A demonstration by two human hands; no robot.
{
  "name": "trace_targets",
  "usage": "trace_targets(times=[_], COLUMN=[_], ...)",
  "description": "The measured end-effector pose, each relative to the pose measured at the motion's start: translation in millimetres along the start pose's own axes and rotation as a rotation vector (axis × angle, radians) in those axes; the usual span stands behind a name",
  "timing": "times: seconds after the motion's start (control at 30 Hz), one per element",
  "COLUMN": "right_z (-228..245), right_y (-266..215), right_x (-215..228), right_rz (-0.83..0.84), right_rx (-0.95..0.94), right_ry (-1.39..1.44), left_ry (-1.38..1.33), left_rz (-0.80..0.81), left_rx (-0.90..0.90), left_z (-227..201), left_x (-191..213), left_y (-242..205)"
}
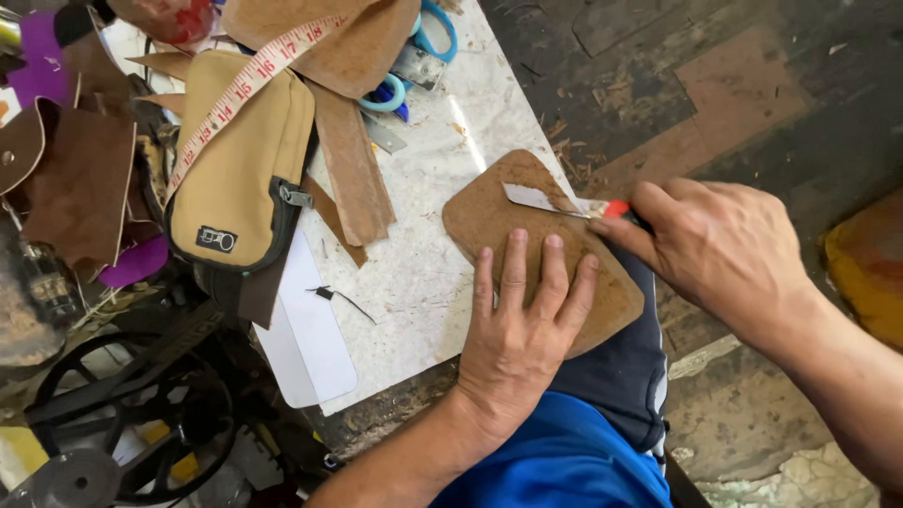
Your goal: The person uses a utility knife to scrape the surface of a rectangular piece of brown leather on a workbench. They repeatedly scrape the same area, occasionally pausing to adjust the blade or reposition the leather.
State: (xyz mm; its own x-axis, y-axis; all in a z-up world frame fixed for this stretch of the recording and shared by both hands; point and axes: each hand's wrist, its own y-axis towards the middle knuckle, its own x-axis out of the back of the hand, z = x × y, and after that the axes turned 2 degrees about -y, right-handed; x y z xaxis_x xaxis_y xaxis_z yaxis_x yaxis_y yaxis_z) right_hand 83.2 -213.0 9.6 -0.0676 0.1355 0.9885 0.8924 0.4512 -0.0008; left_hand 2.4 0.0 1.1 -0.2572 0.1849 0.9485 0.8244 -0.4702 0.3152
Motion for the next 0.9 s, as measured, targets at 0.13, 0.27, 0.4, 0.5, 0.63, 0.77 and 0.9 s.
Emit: trace_targets(times=[0.13,0.27,0.4,0.5,0.63,0.77,0.9], right_z=[-1.6,1.0,-4.5,-8.5,-10.1,-8.1,-2.7], right_y=[0.6,15.3,7.0,-3.4,3.5,11.9,20.7], right_x=[-7.2,-10.9,1.3,3.8,-2.2,-2.6,0.0], right_rz=[0.014,-0.019,0.030,0.091,0.072,0.080,0.044], right_rx=[-0.020,-0.015,0.012,-0.040,-0.021,-0.016,0.004], right_ry=[-0.075,-0.025,-0.038,-0.023,-0.065,-0.072,-0.045], left_ry=[-0.009,-0.014,-0.016,-0.010,-0.021,-0.045,-0.064], left_rz=[-0.017,-0.019,-0.008,-0.029,-0.001,0.009,-0.011], left_rx=[-0.003,0.003,0.014,0.011,0.008,0.008,0.012], left_z=[-0.5,-1.0,-0.7,-0.1,1.1,1.5,0.7], left_x=[-0.5,-1.2,1.3,0.8,2.0,1.0,1.4], left_y=[0.7,0.7,0.5,1.7,2.2,1.1,1.8])
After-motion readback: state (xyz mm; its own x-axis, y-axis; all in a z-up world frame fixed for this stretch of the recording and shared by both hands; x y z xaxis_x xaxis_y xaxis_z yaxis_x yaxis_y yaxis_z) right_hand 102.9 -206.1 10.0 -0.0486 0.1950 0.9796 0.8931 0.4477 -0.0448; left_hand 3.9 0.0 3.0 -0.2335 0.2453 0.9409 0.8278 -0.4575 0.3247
